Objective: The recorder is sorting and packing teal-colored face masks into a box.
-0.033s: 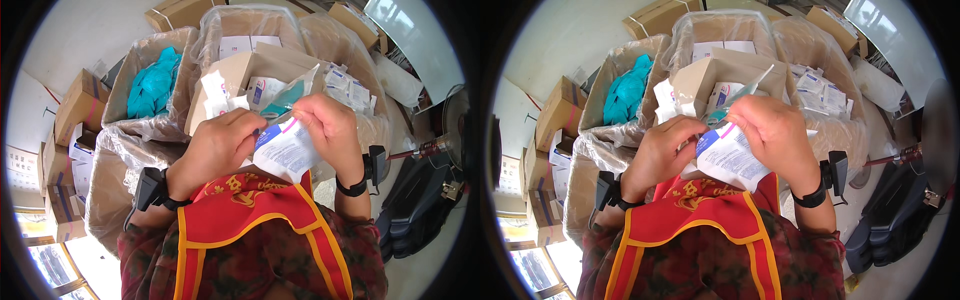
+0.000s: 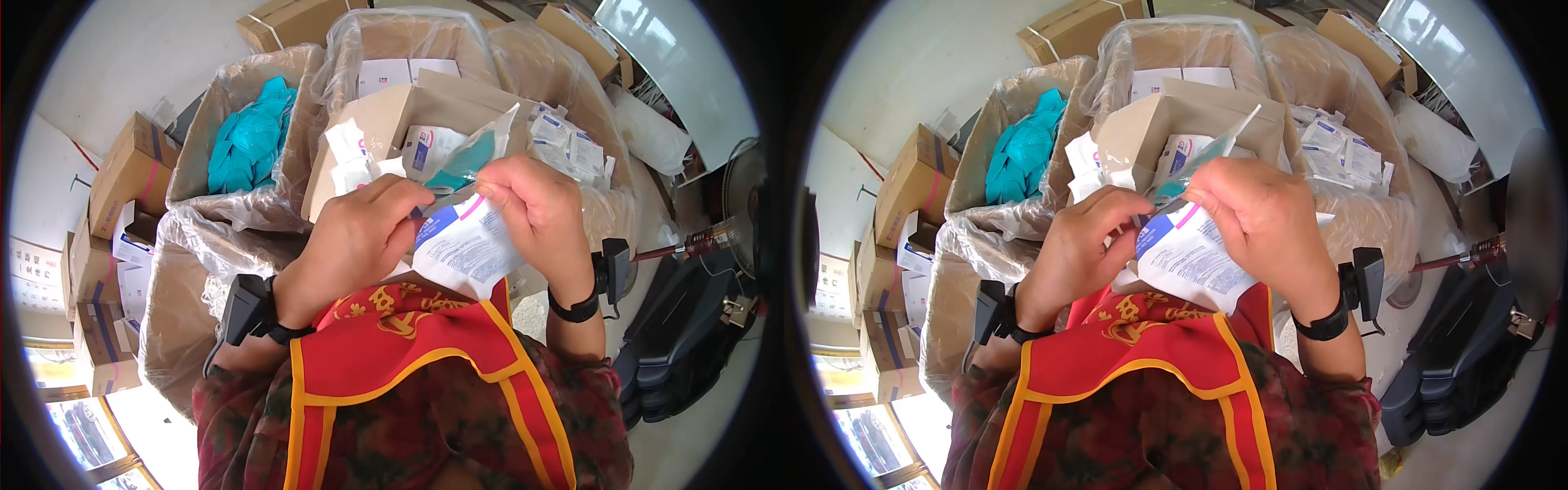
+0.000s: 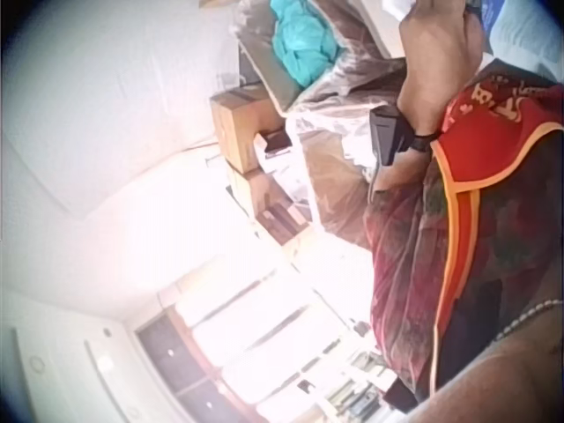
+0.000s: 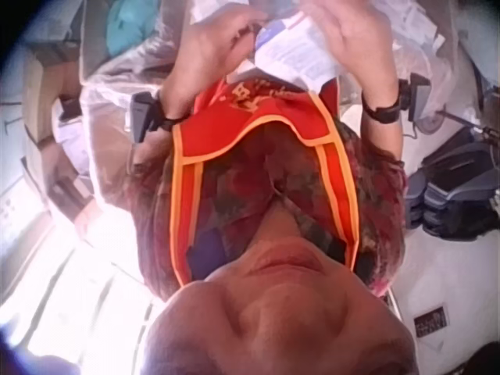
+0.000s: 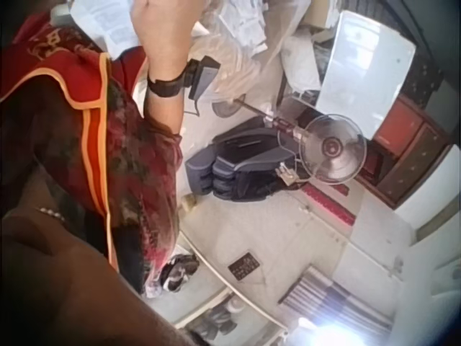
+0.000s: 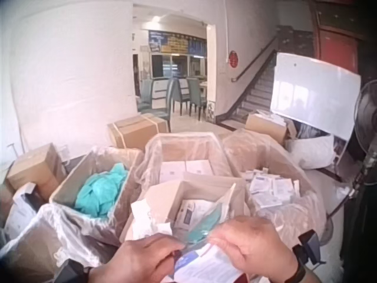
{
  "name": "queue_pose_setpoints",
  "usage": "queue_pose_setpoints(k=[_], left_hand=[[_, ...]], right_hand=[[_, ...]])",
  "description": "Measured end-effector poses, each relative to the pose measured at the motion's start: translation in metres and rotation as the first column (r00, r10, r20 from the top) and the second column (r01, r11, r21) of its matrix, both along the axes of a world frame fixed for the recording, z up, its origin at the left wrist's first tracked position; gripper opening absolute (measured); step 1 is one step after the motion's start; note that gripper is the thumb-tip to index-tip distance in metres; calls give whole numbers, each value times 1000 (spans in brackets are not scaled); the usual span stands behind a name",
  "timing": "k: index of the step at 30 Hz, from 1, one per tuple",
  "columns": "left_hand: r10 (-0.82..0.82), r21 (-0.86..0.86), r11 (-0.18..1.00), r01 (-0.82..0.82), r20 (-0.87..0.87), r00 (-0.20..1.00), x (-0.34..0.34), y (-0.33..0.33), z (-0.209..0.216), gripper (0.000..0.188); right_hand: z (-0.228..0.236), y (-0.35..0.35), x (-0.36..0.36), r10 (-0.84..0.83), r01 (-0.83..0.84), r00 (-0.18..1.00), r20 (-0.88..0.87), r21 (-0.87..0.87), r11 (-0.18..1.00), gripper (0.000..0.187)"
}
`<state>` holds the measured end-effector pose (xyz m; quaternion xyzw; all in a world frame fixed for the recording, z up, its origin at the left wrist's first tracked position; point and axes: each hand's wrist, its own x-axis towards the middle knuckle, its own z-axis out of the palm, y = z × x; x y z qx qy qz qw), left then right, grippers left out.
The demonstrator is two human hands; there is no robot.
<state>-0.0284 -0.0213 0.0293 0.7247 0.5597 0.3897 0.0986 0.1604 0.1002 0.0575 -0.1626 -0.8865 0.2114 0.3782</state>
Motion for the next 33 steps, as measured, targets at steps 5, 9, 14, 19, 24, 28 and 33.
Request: queue_pose_setpoints(k=[5, 9, 14, 19, 24, 28, 33], left_hand=[[20, 53, 998, -26, 115, 993, 11, 2, -10, 31], [-8, 16, 1000, 4, 256, 967, 10, -2, -5, 31], [28, -42, 999, -16, 303, 953, 11, -1, -12, 27], [150, -111, 986, -122, 302, 941, 19, -1, -6, 20], [149, 121, 979, -163, 119, 982, 13, 7, -10, 17], [236, 141, 957, -253, 127, 963, 3, 4, -4, 19], [32, 180, 956, -230, 719, 695, -26, 7, -13, 14]], right_hand=[[1, -6, -1, 55, -56, 998, -26, -28, 998, 7], [1, -8, 1, 59, -59, 998, -14, -59, 997, 7], [-2, -14, -1, 123, -127, 991, -41, -107, 986, 7], [-1, -20, -3, 202, -203, 979, -23, -128, 971, 6], [-6, -20, -4, 220, -221, 975, -21, -107, 969, 5], [-5, -10, 4, 76, -81, 997, -26, -272, 959, 4], [-9, 5, 10, -13, 3, 999, -39, -250, 968, 4]])
